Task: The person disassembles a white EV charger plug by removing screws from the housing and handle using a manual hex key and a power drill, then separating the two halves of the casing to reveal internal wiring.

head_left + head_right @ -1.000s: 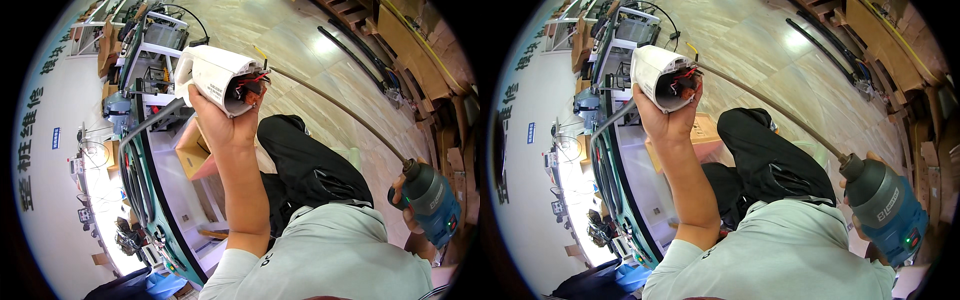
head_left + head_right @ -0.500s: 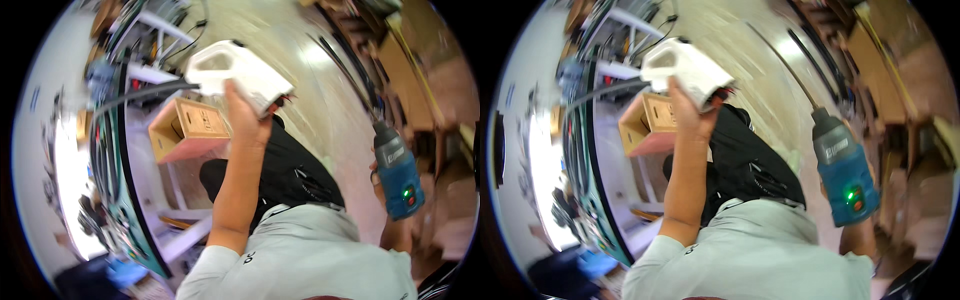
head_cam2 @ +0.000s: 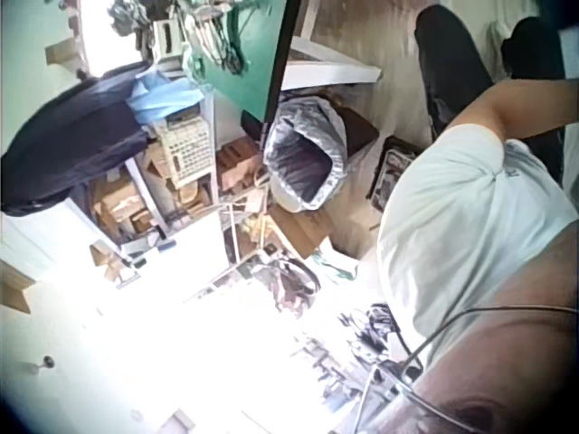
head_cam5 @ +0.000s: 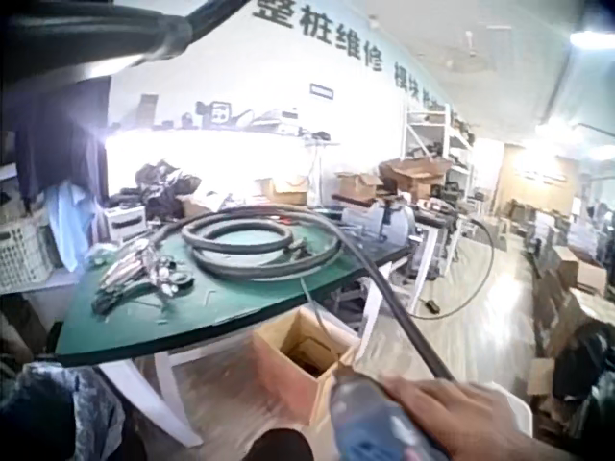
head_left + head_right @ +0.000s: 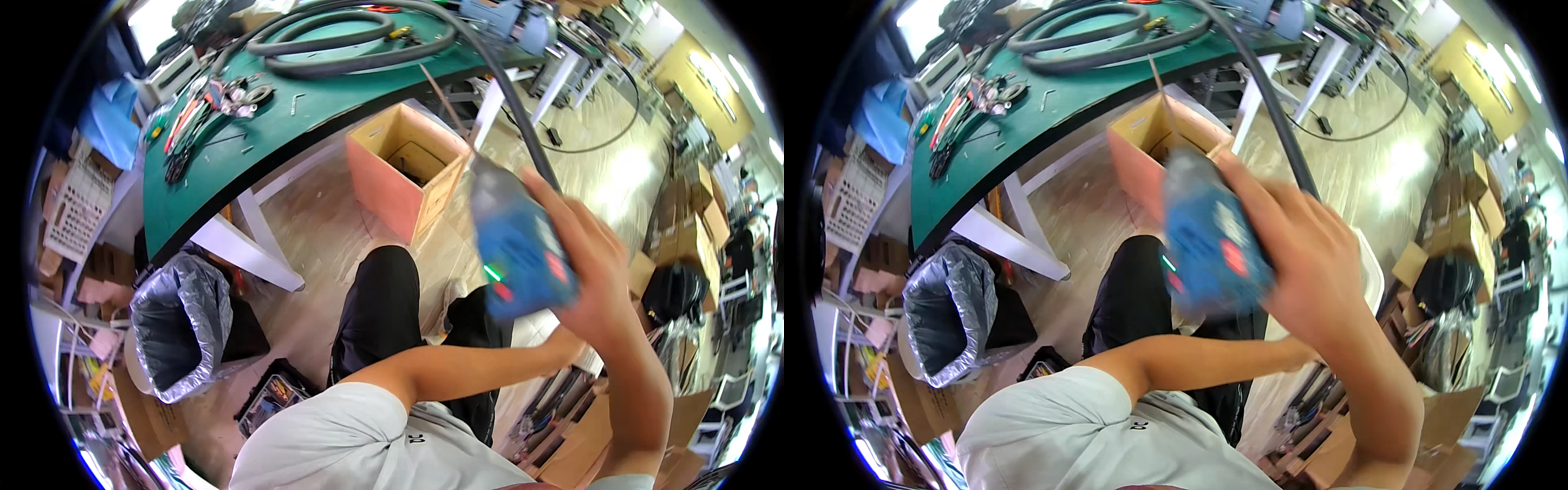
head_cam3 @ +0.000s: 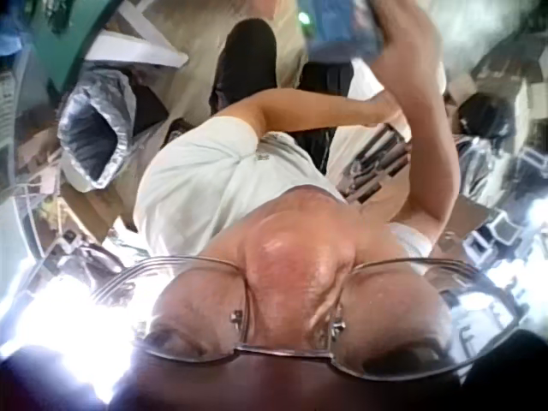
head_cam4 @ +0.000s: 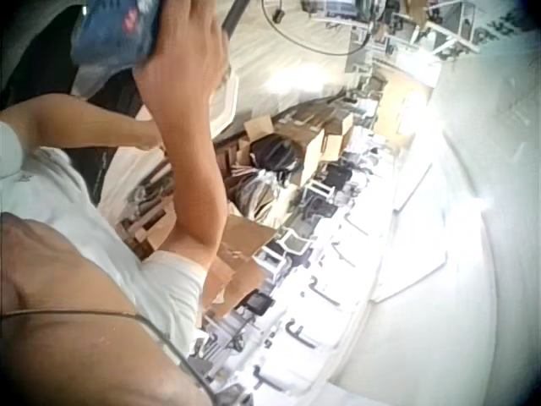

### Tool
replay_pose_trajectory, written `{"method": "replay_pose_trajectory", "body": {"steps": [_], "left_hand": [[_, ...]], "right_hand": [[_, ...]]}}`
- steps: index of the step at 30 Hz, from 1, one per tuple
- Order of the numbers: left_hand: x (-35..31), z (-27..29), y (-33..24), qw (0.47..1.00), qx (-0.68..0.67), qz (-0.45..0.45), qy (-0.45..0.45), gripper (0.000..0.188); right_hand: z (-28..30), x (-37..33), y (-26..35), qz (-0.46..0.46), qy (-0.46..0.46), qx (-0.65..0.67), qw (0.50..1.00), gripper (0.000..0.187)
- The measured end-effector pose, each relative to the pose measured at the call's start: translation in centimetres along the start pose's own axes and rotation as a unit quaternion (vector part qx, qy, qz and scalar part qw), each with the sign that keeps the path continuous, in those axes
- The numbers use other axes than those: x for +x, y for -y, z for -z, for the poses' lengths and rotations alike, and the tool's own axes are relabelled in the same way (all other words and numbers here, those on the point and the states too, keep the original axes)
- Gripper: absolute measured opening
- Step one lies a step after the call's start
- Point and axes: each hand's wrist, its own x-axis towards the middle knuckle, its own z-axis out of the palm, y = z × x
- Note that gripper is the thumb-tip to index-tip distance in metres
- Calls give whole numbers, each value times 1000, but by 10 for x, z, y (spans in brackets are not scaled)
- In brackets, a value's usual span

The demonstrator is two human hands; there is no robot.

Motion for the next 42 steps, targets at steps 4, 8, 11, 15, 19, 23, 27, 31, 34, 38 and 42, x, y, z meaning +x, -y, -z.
{"method": "replay_pose_trajectory", "body": {"steps": [4, 8, 11, 15, 19, 23, 27, 31, 34, 38, 42], "left_hand": [[-8, -3, -6, 998, -7, 27, -63, 78], [-13, 8, -2, 998, 27, 20, -48, 82], [-21, 17, -3, 999, 27, -3, -47, 84], [-51, 38, -47, 995, 57, 78, 10, 83], [-61, 53, -61, 995, 18, 99, 27, 83], [-64, 50, -59, 994, 27, 91, 57, 85], [-41, 37, 1, 998, 31, 50, 5, 91], [-37, 41, -4, 1000, -10, 0, 7, 74], [-37, 41, -22, 999, -51, 15, 0, 65], [-30, 38, -9, 997, -73, -15, 19, 57], [-30, 22, -13, 997, -65, 42, -9, 53]], "right_hand": [[-80, 107, -24, 86, 7, -178, 980, 85], [-141, 206, -36, 32, 43, -255, 965, 79], [-178, 266, -52, -28, 37, -284, 958, 62], [-213, 315, -91, 20, 33, -320, 947, 25], [-231, 338, -83, 10, 135, -191, 972, 31], [-238, 328, -115, 18, 90, -162, 983, 49], [-180, 308, -115, 75, 50, -160, 983, 43], [-60, 230, -84, 54, 69, -147, 985, 31], [1, 121, -94, -14, 29, -173, 984, 31], [48, -67, -74, -269, -101, -87, 954, 26], [35, -223, -24, -499, -305, 105, 804, 25]]}}
